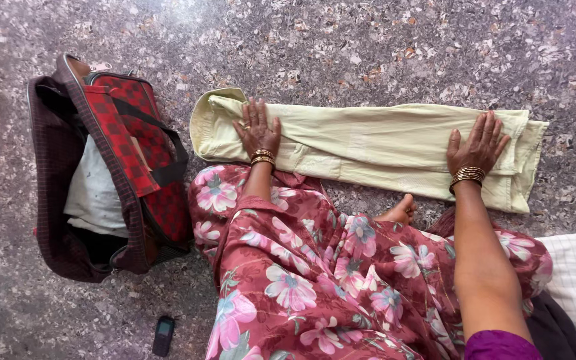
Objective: The person folds a light green shirt and a pair of dark trousers by hand while sitting on the floor and places the folded shirt into a red patterned bag.
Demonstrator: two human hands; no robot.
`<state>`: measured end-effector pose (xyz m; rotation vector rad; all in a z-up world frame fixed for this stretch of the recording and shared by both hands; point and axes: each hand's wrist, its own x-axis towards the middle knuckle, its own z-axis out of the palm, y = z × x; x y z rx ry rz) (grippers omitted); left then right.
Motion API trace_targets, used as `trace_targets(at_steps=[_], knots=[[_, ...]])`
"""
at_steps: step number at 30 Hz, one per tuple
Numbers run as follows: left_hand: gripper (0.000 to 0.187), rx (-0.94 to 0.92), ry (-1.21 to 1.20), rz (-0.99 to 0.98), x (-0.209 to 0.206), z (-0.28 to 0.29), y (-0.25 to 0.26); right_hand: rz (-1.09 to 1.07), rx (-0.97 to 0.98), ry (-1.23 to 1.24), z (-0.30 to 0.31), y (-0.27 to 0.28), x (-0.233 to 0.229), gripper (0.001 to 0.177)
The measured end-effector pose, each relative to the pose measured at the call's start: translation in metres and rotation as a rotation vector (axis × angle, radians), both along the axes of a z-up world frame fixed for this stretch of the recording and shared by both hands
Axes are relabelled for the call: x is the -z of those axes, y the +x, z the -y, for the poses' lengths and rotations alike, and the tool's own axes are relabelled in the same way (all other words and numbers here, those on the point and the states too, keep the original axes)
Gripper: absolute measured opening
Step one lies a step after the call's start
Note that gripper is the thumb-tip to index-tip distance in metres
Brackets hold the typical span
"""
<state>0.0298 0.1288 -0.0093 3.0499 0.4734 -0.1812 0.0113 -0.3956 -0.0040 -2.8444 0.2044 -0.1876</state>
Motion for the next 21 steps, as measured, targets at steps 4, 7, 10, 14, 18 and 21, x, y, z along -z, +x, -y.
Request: trace_targets(at_steps=[4,7,10,14,18,21], knots=[[0.070,-0.074,0.020,0.000,-0.003,-0.018,0.002,-0.021,0.005,0.000,-0.001,0.003,-0.004,0.074],[0.072,-0.104,0.014,0.023,-0.003,-0.025,0.005,-0.024,0.006,-0.025,-0.003,0.002,-0.006,0.072],[0.073,-0.127,0.014,0.028,-0.002,-0.027,0.009,-0.037,0.001,-0.033,-0.002,0.003,-0.006,0.073],[0.074,-0.144,-0.010,0.049,0.001,-0.028,0.010,-0.040,0.013,-0.026,0.001,0.004,-0.001,0.073],[0.076,-0.158,-0.033,0.057,-0.001,-0.018,0.015,0.015,0.013,-0.067,0.001,0.006,0.000,0.073],[0.079,-0.053,-0.156,0.257,0.009,0.021,0.019,0.055,0.044,-0.088,-0.011,0.026,-0.003,0.073]])
